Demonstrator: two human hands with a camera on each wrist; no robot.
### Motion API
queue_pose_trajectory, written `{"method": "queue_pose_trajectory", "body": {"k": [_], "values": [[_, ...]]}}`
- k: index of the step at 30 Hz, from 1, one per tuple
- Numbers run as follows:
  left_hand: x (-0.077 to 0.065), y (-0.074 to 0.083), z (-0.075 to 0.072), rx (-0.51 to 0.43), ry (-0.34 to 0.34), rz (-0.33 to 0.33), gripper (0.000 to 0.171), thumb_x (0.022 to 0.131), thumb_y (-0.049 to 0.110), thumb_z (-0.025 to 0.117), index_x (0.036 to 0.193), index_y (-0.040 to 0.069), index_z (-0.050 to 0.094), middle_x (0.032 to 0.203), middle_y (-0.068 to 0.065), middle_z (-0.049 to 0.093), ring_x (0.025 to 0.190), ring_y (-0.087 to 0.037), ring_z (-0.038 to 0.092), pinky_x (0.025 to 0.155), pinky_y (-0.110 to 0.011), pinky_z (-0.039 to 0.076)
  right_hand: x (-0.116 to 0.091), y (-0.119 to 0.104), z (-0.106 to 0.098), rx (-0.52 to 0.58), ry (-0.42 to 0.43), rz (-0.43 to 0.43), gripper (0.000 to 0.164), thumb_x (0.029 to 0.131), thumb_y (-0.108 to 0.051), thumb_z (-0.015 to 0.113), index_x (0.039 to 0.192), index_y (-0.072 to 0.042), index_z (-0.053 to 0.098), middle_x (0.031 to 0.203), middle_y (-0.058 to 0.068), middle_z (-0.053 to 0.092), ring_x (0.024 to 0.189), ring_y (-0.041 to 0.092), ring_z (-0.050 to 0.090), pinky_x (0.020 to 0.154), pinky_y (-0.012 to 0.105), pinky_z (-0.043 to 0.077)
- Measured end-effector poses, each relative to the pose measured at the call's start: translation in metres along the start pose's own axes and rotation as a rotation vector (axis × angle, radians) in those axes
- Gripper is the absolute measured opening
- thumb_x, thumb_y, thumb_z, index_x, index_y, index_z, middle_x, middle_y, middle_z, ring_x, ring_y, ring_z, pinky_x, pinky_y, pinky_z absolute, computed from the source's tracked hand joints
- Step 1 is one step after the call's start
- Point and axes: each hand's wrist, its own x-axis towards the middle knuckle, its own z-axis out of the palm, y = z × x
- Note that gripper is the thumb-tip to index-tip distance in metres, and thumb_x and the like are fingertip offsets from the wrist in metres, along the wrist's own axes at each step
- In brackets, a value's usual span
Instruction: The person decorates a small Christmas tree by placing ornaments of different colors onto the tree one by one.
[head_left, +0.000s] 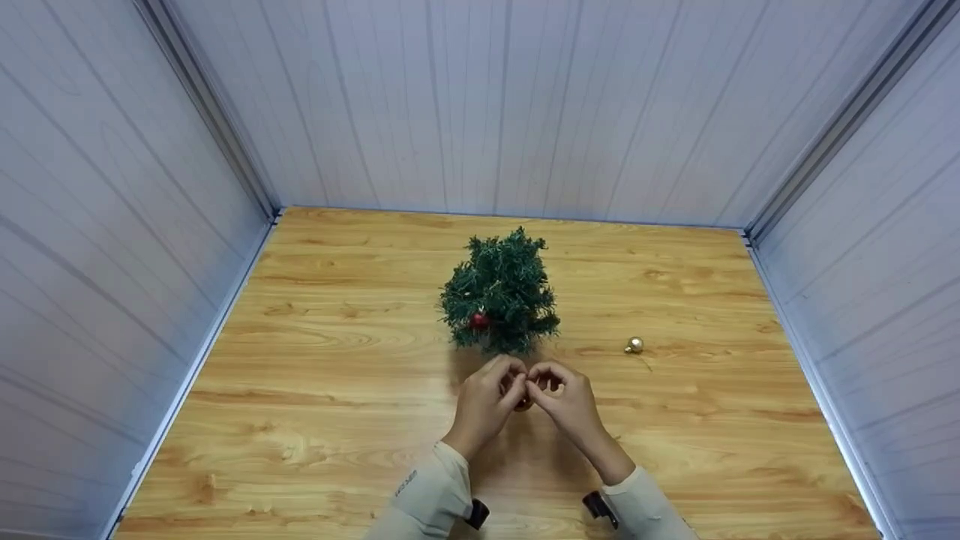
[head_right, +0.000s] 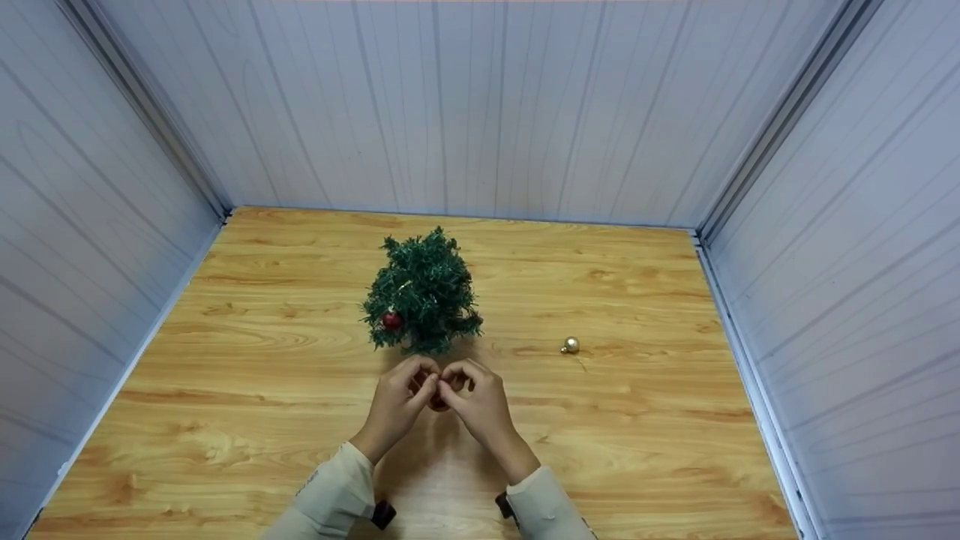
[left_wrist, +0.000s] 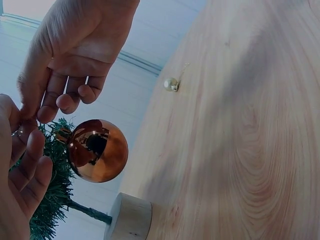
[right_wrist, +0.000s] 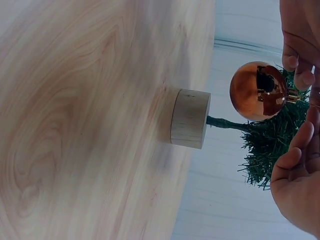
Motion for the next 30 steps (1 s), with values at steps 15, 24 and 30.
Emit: {"method": "queue_pose_trajectory", "body": {"k": [15,24,30], "values": [[0.001,0.003,0.005,-0.297,0.038,-0.115,0.015,0.096,0.029,0.063,0.102,0.016,0.069,0.094,0.004,0.067,0.069,-0.008,0.061,0.061,-0.024,0.053,0.01,0.033,0.007,0.054,0.074,-0.002,0.004,0.089,-0.004,0.07,0.088,-0.006,0.067,0.078,0.0,0.062,0.07,0.009,0.053,0.066,0.025,0.043],[0.0,0.005,0.006,-0.349,0.04,-0.154,0.019,0.094,0.029,0.066,0.108,0.017,0.069,0.096,0.005,0.068,0.071,-0.007,0.061,0.062,-0.024,0.053,0.011,0.009,0.005,0.069,0.105,0.007,0.004,0.09,0.001,0.066,0.087,-0.001,0.065,0.079,0.007,0.063,0.067,0.009,0.051,0.064,0.028,0.044],[-0.002,0.004,0.008,-0.357,0.026,-0.182,0.015,0.092,0.021,0.069,0.104,0.014,0.067,0.091,0.001,0.067,0.07,-0.007,0.06,0.061,-0.024,0.053,0.008,-0.013,0.0,0.09,0.098,0.01,0.005,0.091,0.0,0.066,0.088,0.003,0.064,0.078,0.006,0.061,0.068,0.009,0.05,0.065,0.028,0.043]]}}
